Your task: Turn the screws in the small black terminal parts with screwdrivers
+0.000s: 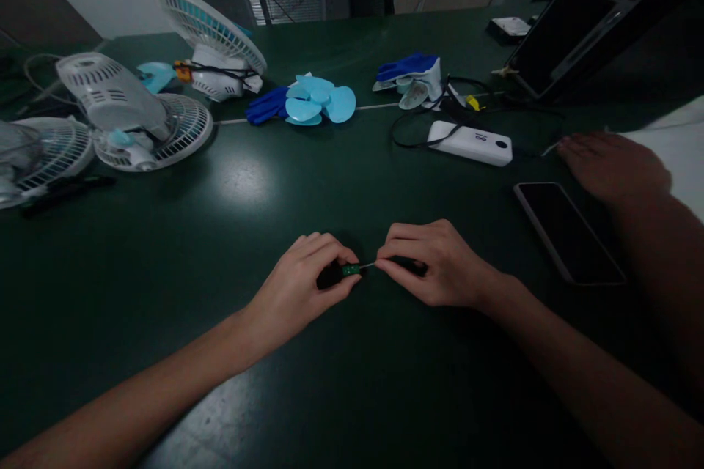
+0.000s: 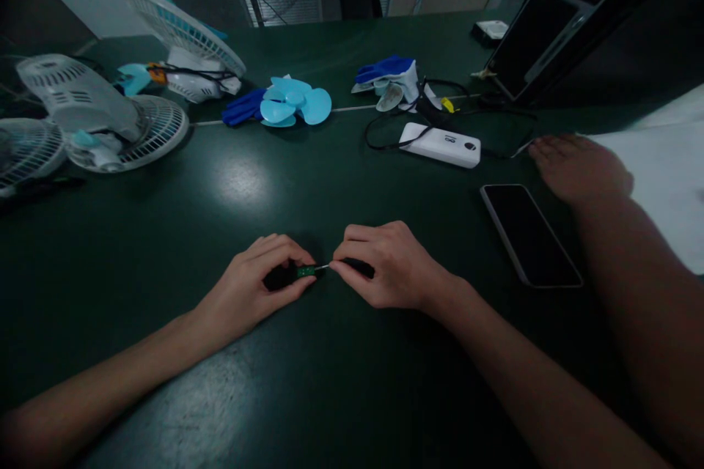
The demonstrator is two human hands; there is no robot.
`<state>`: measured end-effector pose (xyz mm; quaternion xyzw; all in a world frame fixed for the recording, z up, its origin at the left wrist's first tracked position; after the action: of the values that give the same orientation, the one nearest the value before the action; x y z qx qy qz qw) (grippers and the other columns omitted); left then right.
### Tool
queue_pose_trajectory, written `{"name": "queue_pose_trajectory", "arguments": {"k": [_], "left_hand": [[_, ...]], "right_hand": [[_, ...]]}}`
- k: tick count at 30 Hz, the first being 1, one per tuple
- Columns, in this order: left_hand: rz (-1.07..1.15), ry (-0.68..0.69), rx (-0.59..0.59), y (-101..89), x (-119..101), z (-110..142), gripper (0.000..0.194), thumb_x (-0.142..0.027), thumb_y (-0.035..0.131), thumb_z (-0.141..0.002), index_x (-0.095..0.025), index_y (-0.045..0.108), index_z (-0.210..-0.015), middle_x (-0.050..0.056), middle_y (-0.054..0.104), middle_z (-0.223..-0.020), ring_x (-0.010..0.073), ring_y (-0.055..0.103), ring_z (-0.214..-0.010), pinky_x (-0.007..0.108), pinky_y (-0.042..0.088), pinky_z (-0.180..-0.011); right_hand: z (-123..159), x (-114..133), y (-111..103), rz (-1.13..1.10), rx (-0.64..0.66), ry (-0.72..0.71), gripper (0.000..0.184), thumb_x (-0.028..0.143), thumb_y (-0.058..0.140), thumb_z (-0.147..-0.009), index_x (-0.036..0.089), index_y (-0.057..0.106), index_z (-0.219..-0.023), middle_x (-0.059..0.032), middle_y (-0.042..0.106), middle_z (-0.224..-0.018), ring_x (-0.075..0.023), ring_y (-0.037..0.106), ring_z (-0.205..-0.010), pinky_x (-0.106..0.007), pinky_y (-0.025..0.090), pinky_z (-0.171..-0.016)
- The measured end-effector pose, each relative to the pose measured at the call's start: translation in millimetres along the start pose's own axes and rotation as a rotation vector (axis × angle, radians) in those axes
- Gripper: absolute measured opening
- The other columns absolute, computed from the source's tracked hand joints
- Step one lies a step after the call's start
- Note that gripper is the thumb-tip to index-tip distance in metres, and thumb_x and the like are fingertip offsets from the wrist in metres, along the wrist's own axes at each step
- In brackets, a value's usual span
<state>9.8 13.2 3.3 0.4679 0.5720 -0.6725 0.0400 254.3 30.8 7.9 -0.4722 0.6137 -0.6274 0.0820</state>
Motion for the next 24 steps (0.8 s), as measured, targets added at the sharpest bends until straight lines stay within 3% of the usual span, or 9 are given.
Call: {"name": "queue_pose_trajectory", "arguments": {"k": [4,9,17,24], "left_hand": [[0.000,0.001,0.002,0.1,0,0,0.014,-0.032,0.065,-0.096,-0.024,0.064,-0.108,0.001,0.065,-0.100,0.0179,0.057,-0.091,0.035,0.042,-0.081],[0.013,0.003,0.007,-0.2,0,-1,0.012,-0.030,0.064,-0.096,-0.023,0.063,-0.105,0.002,0.066,-0.102,0.0187,0.058,-0.093,0.036,0.042,-0.082],[0.001,0.001,0.018,-1.3,-1,0,0.013,-0.031,0.064,-0.096,-0.024,0.064,-0.108,0.002,0.066,-0.102,0.0186,0.057,-0.093,0.036,0.043,-0.082],[-0.027,0.023,0.017,-1.7,-2,0,0.014,-0.031,0.063,-0.097,-0.024,0.064,-0.109,0.003,0.066,-0.102,0.0195,0.058,-0.093,0.036,0.045,-0.081]], "right_hand": [[-2,8,2,-0.031,-0.052,-0.019,0.016,0.029,0.059,-0.097,0.020,0.072,-0.096,-0.0014,0.066,-0.086,-0.0095,0.055,-0.065,-0.027,0.035,-0.057],[-6,19,3,-0.273,-0.201,-0.054,0.015,0.025,0.059,-0.098,0.019,0.072,-0.097,-0.0036,0.069,-0.086,-0.0122,0.062,-0.074,-0.026,0.047,-0.065],[-1,0,4,-0.114,-0.132,0.003,0.015,0.028,0.061,-0.096,0.020,0.074,-0.097,-0.0030,0.069,-0.090,-0.0118,0.062,-0.073,-0.027,0.044,-0.063],[0,1,5,-0.050,-0.095,-0.014,0.016,0.029,0.061,-0.096,0.021,0.074,-0.098,-0.0024,0.069,-0.090,-0.0107,0.060,-0.070,-0.026,0.039,-0.060]]}}
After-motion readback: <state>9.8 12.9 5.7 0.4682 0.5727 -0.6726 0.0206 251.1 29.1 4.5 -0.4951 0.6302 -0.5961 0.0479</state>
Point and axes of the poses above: each hand's wrist, its own z-axis away from the middle knuckle, its own y-axis out of the palm, x = y × z, the point moved 1 cm from there along -z, towards the middle knuckle
